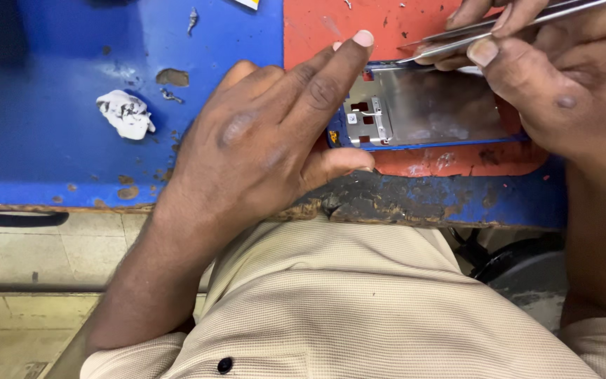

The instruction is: The person uses tweezers to place small red adhesive pieces along the edges of a disassembled smartphone frame. They apply glue from a tube to the frame and continue positioning the adhesive pieces with tweezers.

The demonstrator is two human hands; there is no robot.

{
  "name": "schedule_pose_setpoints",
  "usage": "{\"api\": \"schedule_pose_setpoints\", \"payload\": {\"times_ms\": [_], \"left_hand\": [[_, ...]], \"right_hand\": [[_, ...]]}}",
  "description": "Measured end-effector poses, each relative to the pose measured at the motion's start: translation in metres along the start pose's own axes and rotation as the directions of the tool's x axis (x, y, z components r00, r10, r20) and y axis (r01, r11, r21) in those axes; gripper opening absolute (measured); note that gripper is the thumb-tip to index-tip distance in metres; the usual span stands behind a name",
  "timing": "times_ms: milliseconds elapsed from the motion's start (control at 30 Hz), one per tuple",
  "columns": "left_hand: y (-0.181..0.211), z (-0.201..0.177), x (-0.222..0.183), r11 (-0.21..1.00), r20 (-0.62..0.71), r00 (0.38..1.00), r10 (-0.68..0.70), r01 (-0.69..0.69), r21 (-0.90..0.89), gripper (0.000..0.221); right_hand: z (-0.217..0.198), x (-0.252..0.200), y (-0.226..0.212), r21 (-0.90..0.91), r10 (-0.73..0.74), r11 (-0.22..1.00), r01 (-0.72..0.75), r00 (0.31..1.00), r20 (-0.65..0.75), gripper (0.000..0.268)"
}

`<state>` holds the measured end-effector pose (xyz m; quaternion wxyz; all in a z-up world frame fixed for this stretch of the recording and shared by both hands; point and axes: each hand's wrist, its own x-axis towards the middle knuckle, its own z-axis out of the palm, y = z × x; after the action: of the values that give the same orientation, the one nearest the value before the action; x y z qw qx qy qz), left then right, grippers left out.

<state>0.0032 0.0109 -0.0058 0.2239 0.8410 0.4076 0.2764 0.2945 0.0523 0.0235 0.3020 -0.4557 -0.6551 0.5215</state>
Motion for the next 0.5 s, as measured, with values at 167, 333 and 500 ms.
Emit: {"api": "schedule_pose_setpoints", "payload": {"times_ms": [167,333,500], "left_hand": [[0.0011,-0.0006,0.0011,1.000,0.014,1.000,-0.010,0.010,-0.002,0.079],[0.0009,-0.0008,0.0004,1.000,0.017,1.000,-0.017,0.017,-0.004,0.079],[0.0010,-0.0008,0.0009,1.000,0.023,0.999,-0.024,0.025,-0.018,0.080]], "right_hand": [[-0.0001,0.0020,0.0002,0.000,-0.055,0.999,0.055,0.998,0.022,0.013],[0.0011,-0.0014,-0.0048,0.019,0.013,1.000,-0.013,1.000,0.001,0.012],[0.0010,0.0036,0.0000,0.057,-0.013,0.998,0.011,1.000,0.027,0.013]]}}
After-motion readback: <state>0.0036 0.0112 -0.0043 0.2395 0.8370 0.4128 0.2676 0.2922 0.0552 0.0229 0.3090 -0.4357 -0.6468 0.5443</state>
